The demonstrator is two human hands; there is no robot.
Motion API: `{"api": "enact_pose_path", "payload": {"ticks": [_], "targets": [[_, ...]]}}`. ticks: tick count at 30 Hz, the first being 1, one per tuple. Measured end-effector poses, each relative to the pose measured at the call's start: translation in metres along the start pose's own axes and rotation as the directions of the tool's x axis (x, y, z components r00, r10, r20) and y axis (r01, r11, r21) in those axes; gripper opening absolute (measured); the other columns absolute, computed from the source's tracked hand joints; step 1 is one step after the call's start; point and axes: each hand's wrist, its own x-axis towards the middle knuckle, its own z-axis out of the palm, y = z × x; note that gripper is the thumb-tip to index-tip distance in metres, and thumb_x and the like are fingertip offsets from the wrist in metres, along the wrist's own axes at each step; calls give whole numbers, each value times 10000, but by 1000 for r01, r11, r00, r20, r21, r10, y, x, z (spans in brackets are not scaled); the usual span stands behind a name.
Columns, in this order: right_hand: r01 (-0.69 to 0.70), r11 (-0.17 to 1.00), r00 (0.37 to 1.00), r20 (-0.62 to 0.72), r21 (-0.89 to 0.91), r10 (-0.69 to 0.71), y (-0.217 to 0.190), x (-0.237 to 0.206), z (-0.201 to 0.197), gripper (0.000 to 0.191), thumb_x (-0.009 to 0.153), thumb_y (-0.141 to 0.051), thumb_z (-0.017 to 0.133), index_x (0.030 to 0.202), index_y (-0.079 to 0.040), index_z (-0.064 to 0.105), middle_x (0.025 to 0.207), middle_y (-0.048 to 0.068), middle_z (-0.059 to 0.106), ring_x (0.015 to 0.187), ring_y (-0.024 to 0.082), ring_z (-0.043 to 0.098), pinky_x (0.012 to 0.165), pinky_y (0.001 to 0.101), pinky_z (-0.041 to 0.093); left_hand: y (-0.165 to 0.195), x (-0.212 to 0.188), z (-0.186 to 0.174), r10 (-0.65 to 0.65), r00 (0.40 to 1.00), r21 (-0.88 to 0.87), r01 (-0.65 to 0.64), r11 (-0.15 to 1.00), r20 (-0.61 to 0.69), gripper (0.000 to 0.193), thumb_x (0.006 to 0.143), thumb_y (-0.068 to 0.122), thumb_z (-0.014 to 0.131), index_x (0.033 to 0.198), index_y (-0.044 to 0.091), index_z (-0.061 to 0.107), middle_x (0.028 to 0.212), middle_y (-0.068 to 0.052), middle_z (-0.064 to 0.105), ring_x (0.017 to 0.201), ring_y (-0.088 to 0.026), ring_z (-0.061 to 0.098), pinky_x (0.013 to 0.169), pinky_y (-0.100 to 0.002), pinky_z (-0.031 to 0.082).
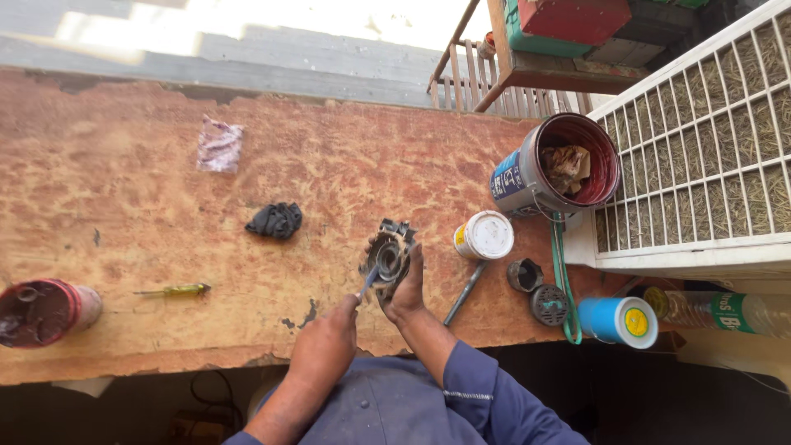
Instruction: The person uses a screwdriver to pry open a red power tool housing, then removes a metal component. They scrape and brush away accumulated grime from the inside of the housing using a metal scraper and a small brush, then wipe the area with a cloth.
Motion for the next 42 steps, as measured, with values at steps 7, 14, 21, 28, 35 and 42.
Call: {"api": "enact_pose_path", "payload": {"ticks": [7, 14, 21, 28, 35, 42], "targets": [[-114, 990, 991, -62, 78, 119, -28, 9, -5, 738, 911, -750, 553, 1231, -90, 641, 1007, 89, 712, 919, 220, 704, 792, 388, 605, -22, 23, 22, 170, 982, 191, -153, 970, -77, 398, 914, 101, 558, 1306, 157, 597, 866, -101, 676, 619, -304, 716, 521, -434, 570], [-108, 993, 992, -78, -49, 104, -42, 22, -18, 750, 877, -736, 567, 1275, -107, 660, 1005, 73, 717, 904, 176, 711, 760, 360, 603, -16, 28, 30, 242, 928, -72, -272, 960, -283, 257, 986, 153, 588, 1241, 144, 617, 903, -107, 744, 616, -275, 726, 510, -387, 575], [-119, 989, 984, -143, -91, 105, -30, 29, -30, 701, 883, -731, 570, 1172, -96, 643, 998, 83, 716, 889, 174, 708, 779, 346, 606, 6, 34, 31, 74, 986, 57, -66, 996, -152, 289, 986, 217, 554, 1262, 153, 611, 796, -145, 743, 584, -337, 712, 516, -457, 567], [-8, 999, 986, -166, -48, 0, -12, 33, -32, 642, 910, -702, 591, 1163, -113, 638, 951, 38, 679, 796, 169, 659, 701, 332, 566, 21, 39, 37, -26, 994, 111, 38, 993, -109, 284, 968, 195, 536, 1240, 136, 593, 706, -144, 721, 591, -353, 711, 527, -483, 559], [1, 999, 976, -216, -35, -9, -4, 19, -18, 662, 903, -715, 569, 1117, -92, 636, 938, 45, 681, 845, 181, 672, 739, 345, 583, 11, 56, 54, -91, 990, 188, 110, 976, -106, 248, 975, 129, 518, 1212, 143, 590, 708, -139, 720, 629, -356, 718, 548, -480, 567], [45, 995, 991, -119, -86, -55, -25, 35, -19, 738, 890, -742, 577, 1218, -83, 633, 1078, 78, 693, 961, 193, 670, 837, 353, 576, 3, 36, 34, -239, 970, -46, 237, 970, -48, 255, 991, 213, 533, 1236, 151, 560, 714, -187, 708, 627, -400, 711, 538, -524, 553]]}}
